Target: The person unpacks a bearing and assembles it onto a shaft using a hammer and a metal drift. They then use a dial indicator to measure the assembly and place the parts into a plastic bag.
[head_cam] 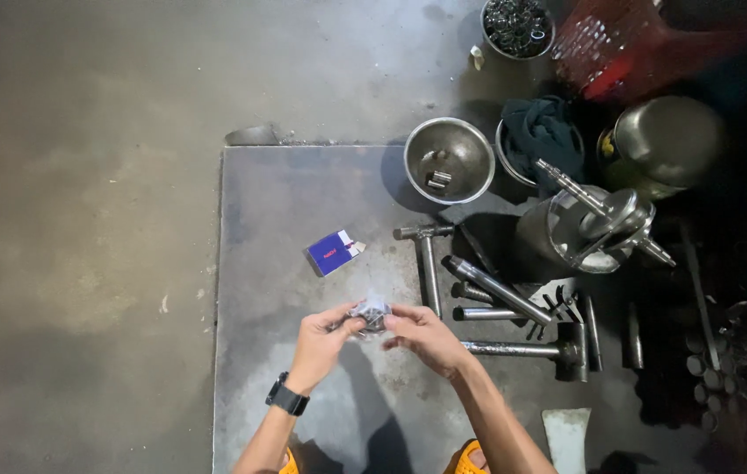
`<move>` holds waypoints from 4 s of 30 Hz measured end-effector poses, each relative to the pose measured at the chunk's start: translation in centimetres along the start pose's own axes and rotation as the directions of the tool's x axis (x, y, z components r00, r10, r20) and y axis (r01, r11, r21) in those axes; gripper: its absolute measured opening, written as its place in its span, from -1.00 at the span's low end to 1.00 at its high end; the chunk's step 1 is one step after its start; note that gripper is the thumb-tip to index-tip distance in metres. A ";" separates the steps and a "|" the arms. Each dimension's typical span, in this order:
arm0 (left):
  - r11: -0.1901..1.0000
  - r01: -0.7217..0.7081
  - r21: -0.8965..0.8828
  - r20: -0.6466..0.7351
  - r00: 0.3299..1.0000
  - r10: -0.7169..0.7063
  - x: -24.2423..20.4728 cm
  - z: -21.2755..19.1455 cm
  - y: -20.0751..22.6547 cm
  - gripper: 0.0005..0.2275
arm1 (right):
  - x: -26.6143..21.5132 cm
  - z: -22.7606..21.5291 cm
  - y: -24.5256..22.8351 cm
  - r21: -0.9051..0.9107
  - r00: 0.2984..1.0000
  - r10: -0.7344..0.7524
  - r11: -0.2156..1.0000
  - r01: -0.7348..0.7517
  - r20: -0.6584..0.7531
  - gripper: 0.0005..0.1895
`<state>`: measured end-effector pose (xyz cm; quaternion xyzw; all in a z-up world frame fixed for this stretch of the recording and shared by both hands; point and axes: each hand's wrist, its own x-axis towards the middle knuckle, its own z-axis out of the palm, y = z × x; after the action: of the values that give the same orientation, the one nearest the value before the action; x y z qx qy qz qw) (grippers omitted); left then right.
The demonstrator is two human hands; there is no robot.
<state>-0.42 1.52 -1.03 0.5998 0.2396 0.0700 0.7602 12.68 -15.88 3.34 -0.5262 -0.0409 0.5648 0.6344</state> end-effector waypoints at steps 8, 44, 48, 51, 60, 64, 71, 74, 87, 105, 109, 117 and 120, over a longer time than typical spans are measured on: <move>0.971 -0.064 0.232 0.051 0.997 0.053 4.4 -2.7 -2.6 -0.87 | 0.3 1.1 3.5 -0.142 0.989 -0.110 0.985 0.096 -0.094 -0.52; 0.143 -0.260 0.955 0.196 0.915 0.354 17.5 -4.1 -4.0 -0.28 | 5.4 -9.3 7.8 0.111 0.737 0.042 0.993 0.044 -0.674 -0.75; 0.051 -0.252 0.966 0.240 0.955 0.173 17.3 -3.5 -4.3 -0.30 | 5.0 -9.7 9.6 -0.056 0.765 -0.144 0.989 0.140 -0.627 -0.69; 0.286 -0.361 0.888 0.309 0.927 0.214 14.0 -2.3 -0.6 -0.35 | 4.7 -9.1 8.4 -0.158 0.670 -0.124 0.987 0.010 -0.732 -0.75; 0.338 -0.614 0.714 0.456 0.773 0.442 6.2 1.9 3.1 -0.38 | 2.9 -0.9 -0.5 -0.678 0.428 -0.870 0.468 0.567 -0.244 -0.88; 0.326 -0.635 0.701 0.427 0.739 0.521 5.0 3.3 6.7 -0.33 | 0.4 1.1 -2.7 -0.820 0.604 -0.776 0.458 0.343 -0.181 -0.83; 0.061 -0.757 0.651 0.639 0.590 0.494 2.2 5.7 8.5 -0.39 | -3.5 0.9 -5.9 -0.832 0.999 -0.035 0.554 0.009 -0.012 -0.45; 0.082 -0.710 0.699 0.650 0.680 0.339 2.4 7.0 10.0 -0.38 | -4.3 -0.2 -6.2 -0.755 0.987 -0.143 0.640 0.144 0.067 -0.38; -0.021 -0.771 0.637 0.601 0.479 0.640 0.8 12.9 18.1 -0.01 | -8.4 -8.4 -14.8 -0.423 0.517 -0.651 0.757 0.497 -0.556 -0.81; 0.886 0.330 -0.324 0.403 0.896 -0.186 5.2 11.1 -1.9 -0.64 | -7.8 -0.6 -7.6 -0.329 0.598 -0.754 0.657 0.678 -0.273 -0.80; 0.874 0.416 -0.252 0.348 0.881 -0.319 3.1 10.6 1.3 -0.65 | -9.8 -2.7 -8.9 -0.639 0.530 -0.844 0.454 0.621 -0.085 -0.69; 0.689 0.224 -0.689 0.169 0.975 -0.147 0.0 6.1 14.4 -0.54 | -9.1 -26.3 -4.9 -0.452 0.162 -0.502 0.851 0.267 -0.849 -0.72; 0.625 0.144 -0.767 0.130 0.989 -0.068 -0.6 3.9 16.6 -0.52 | -9.5 -24.2 -8.0 -0.449 0.391 -0.482 0.875 0.178 -0.784 -0.67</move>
<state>3.76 2.33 15.48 0.2028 0.1874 0.0943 0.9565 30.29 -36.55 3.49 -0.8076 0.1032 0.0595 0.5775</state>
